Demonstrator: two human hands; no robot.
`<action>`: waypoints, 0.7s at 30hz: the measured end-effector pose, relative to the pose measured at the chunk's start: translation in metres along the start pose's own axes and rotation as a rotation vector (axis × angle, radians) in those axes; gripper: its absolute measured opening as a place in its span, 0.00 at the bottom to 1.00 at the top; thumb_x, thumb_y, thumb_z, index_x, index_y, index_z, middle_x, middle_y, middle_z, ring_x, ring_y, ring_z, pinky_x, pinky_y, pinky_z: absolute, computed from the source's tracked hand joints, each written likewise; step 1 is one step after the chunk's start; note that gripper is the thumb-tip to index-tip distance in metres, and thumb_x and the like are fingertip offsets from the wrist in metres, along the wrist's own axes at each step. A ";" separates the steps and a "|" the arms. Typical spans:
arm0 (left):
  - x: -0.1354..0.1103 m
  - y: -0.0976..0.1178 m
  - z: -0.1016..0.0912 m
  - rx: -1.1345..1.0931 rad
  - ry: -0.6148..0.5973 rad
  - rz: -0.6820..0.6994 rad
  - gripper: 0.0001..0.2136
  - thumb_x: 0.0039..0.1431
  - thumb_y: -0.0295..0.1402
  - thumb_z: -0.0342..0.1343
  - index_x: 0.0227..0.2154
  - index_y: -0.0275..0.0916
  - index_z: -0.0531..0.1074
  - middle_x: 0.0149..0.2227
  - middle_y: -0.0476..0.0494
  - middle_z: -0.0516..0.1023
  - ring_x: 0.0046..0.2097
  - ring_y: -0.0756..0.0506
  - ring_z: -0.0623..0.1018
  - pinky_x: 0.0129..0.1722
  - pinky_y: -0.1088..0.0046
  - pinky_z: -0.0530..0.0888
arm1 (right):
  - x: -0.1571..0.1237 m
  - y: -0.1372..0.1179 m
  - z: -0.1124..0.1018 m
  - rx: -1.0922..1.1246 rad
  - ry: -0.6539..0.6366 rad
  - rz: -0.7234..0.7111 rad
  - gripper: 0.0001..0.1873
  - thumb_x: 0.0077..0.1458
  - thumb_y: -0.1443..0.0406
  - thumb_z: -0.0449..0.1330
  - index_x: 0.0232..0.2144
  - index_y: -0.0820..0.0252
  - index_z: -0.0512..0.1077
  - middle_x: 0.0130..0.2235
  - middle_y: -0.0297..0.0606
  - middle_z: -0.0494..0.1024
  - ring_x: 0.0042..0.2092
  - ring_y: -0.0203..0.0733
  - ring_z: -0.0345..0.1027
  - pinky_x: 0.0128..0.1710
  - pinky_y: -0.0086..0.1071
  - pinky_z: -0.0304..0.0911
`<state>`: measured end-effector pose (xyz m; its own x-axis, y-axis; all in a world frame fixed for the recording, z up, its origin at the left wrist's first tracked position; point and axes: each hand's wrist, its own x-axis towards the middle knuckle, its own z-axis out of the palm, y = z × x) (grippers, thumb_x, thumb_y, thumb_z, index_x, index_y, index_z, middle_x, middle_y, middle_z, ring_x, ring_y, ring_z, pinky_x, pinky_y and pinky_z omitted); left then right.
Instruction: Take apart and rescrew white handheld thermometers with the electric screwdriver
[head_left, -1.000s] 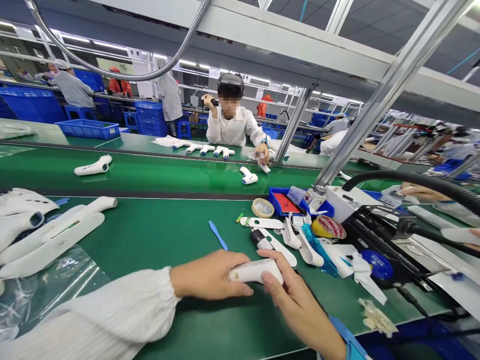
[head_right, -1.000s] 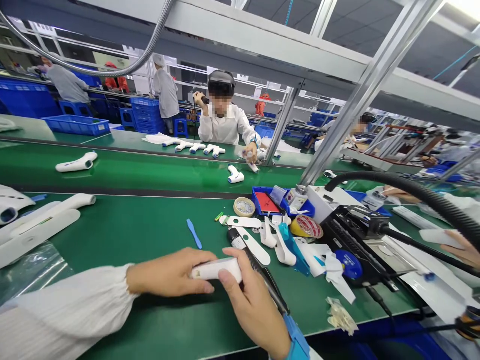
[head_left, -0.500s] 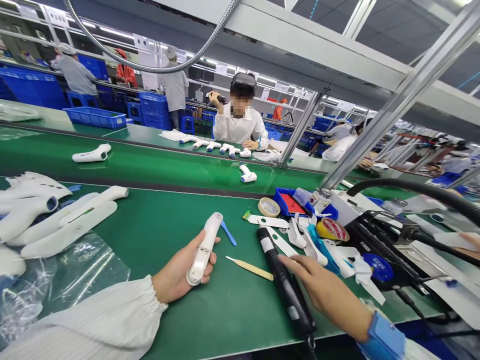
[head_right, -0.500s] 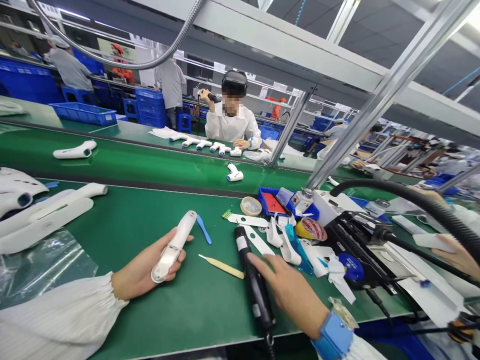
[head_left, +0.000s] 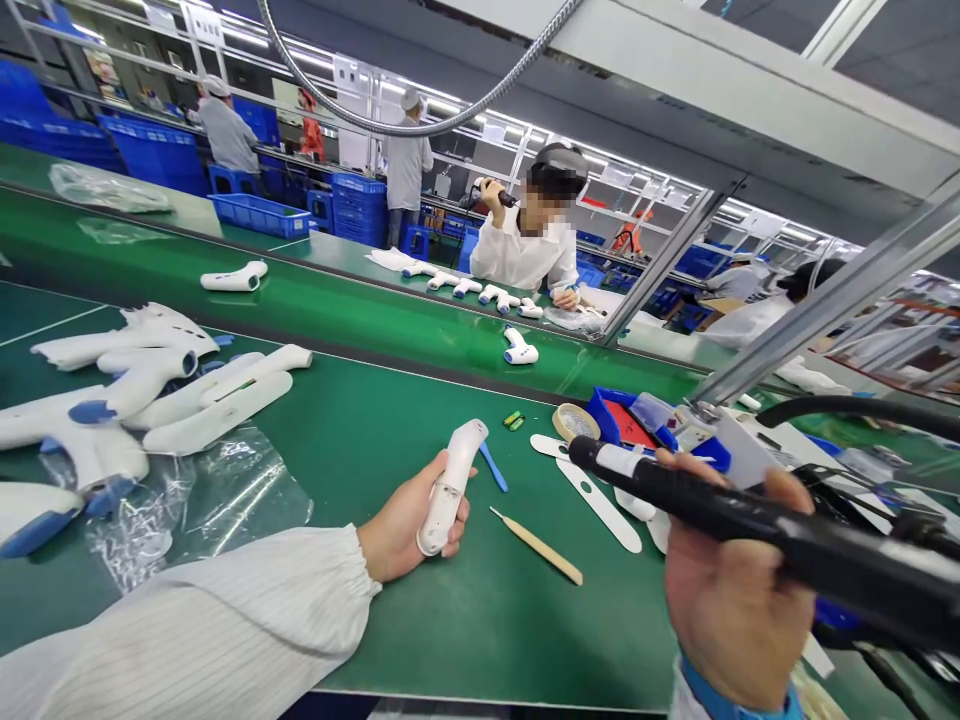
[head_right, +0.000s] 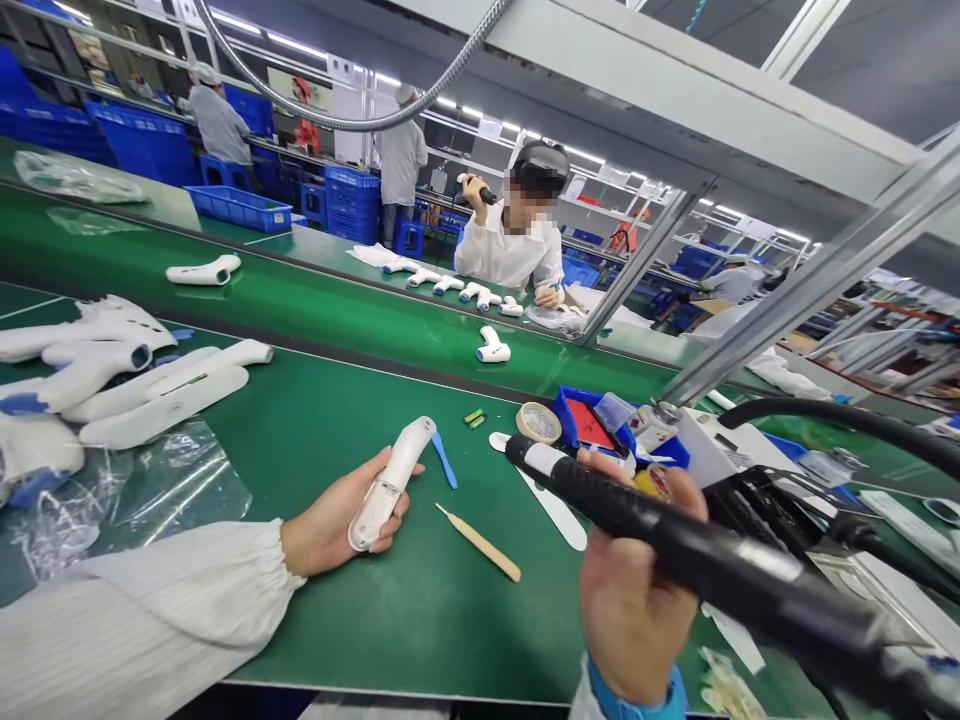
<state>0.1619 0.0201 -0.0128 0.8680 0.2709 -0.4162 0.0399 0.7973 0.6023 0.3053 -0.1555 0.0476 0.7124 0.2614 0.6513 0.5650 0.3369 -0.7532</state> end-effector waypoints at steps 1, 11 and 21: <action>-0.001 0.000 0.000 -0.007 0.002 0.003 0.20 0.59 0.48 0.40 0.44 0.38 0.63 0.18 0.51 0.67 0.15 0.52 0.64 0.14 0.78 0.59 | 0.001 -0.010 0.014 0.151 0.102 0.085 0.19 0.56 0.54 0.50 0.50 0.46 0.60 0.40 0.38 0.71 0.47 0.47 0.65 0.50 0.51 0.57; -0.001 -0.002 -0.003 -0.044 0.010 0.018 0.20 0.59 0.48 0.40 0.42 0.37 0.64 0.17 0.53 0.65 0.14 0.52 0.64 0.12 0.78 0.59 | -0.011 -0.037 0.109 0.402 0.097 0.172 0.30 0.55 0.44 0.32 0.38 0.56 0.64 0.22 0.30 0.60 0.20 0.35 0.58 0.21 0.29 0.57; 0.001 -0.003 -0.002 -0.071 0.013 -0.012 0.19 0.61 0.46 0.37 0.32 0.36 0.66 0.16 0.50 0.66 0.13 0.52 0.64 0.11 0.79 0.59 | -0.017 -0.009 0.127 0.406 0.070 0.144 0.31 0.53 0.43 0.34 0.42 0.57 0.61 0.20 0.30 0.63 0.19 0.36 0.58 0.19 0.30 0.57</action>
<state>0.1612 0.0188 -0.0166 0.8610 0.2680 -0.4322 0.0147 0.8364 0.5479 0.2353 -0.0478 0.0550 0.8063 0.2742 0.5241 0.2586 0.6335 -0.7292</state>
